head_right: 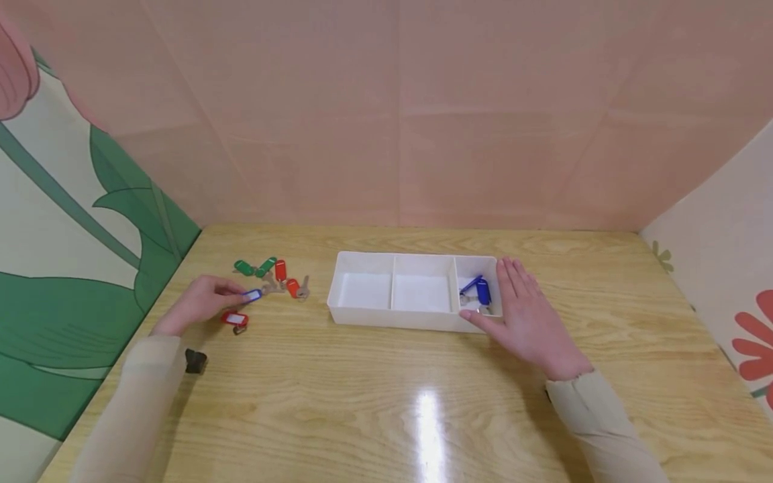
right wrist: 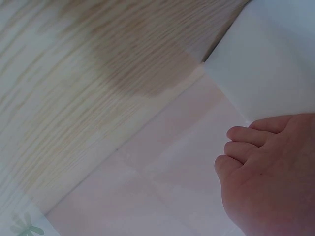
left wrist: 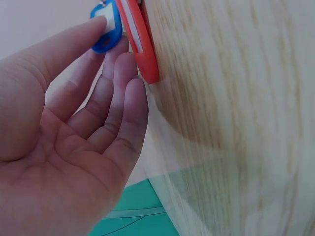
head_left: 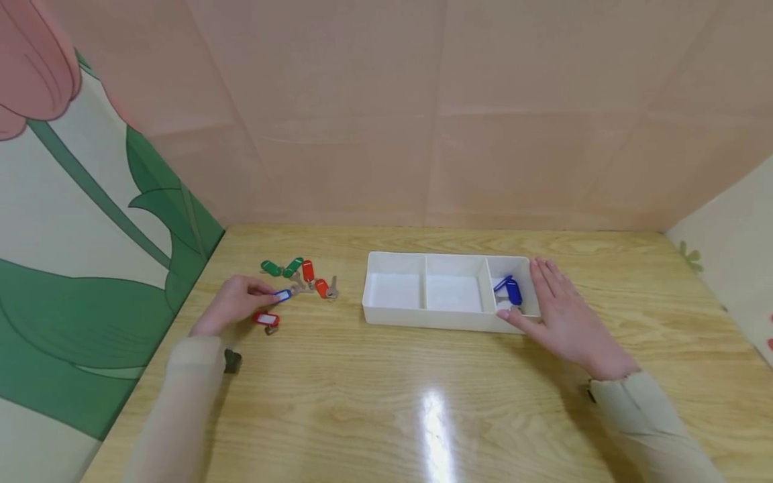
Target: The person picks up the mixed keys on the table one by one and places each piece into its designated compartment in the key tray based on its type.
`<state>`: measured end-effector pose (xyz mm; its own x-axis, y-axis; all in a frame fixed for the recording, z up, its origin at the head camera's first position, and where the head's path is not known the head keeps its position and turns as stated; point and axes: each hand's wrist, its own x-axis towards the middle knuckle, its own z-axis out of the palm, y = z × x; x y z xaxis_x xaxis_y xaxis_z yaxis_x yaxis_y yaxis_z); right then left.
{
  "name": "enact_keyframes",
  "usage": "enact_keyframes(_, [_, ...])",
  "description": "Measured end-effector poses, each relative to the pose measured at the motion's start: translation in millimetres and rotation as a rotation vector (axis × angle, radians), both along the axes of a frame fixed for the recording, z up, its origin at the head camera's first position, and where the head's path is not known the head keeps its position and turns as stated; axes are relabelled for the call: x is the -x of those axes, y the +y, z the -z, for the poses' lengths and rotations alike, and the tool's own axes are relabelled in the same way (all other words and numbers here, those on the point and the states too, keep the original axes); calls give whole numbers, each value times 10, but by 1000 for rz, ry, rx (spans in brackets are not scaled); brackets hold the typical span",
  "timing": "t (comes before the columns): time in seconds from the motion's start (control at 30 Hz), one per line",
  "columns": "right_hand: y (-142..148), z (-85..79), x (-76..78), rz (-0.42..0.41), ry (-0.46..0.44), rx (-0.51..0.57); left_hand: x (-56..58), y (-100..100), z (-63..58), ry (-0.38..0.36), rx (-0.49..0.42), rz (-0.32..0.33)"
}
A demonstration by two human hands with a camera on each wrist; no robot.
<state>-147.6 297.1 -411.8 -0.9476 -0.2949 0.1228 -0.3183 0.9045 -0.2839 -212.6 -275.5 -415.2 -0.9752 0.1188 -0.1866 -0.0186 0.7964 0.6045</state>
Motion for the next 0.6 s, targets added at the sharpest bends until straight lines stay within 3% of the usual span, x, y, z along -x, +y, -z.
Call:
enact_keyframes(0.3, [-3, -6, 0, -2, 2, 6, 17, -34, 50, 38, -54, -68])
enact_keyframes(0.6, [6, 3, 6, 1, -9, -4, 22, 18, 77, 160, -151, -139])
